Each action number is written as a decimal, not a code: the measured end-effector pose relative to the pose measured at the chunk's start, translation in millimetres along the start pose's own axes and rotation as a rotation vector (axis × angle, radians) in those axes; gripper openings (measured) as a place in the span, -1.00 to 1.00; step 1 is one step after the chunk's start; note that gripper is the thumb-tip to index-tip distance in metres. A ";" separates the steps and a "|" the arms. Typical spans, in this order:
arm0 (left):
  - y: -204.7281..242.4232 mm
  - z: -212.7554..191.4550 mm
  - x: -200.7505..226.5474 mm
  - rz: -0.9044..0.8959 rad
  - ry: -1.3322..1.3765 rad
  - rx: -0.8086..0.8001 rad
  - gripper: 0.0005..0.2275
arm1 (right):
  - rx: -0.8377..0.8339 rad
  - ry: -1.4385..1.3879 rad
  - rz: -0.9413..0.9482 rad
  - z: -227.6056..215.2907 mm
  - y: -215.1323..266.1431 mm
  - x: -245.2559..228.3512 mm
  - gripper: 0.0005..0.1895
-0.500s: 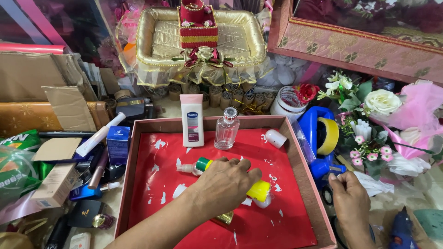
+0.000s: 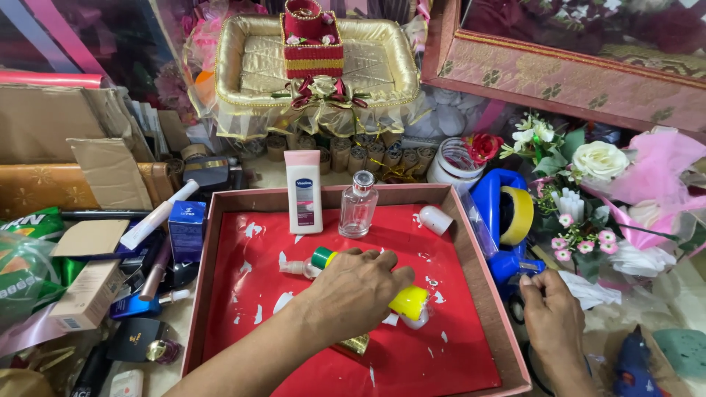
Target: Securing various cosmetic items like perfume bottles and lotion tubes into a red-lined gift box using a hot glue gun.
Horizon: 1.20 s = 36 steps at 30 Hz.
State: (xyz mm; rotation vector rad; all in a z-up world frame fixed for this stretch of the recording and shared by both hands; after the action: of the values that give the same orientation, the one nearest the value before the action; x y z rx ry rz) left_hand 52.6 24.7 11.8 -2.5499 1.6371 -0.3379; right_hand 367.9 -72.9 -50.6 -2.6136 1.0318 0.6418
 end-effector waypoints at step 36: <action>-1.1 -15.1 0.0 -0.056 0.281 0.034 -0.64 | -0.556 -1.164 -0.450 13.2 92.7 -128.6 -0.94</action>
State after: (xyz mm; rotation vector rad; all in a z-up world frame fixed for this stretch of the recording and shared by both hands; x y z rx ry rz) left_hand 50.0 25.8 26.8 -2.6237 1.6285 -0.7530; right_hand 215.8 -59.2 -6.1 -2.0198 -0.1112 2.1181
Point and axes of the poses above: each hand's wrist, its own y-axis away from the middle knuckle, its own z-axis out of the palm, x = y × z, the point moved 6 cm from there along -y, towards the middle knuckle
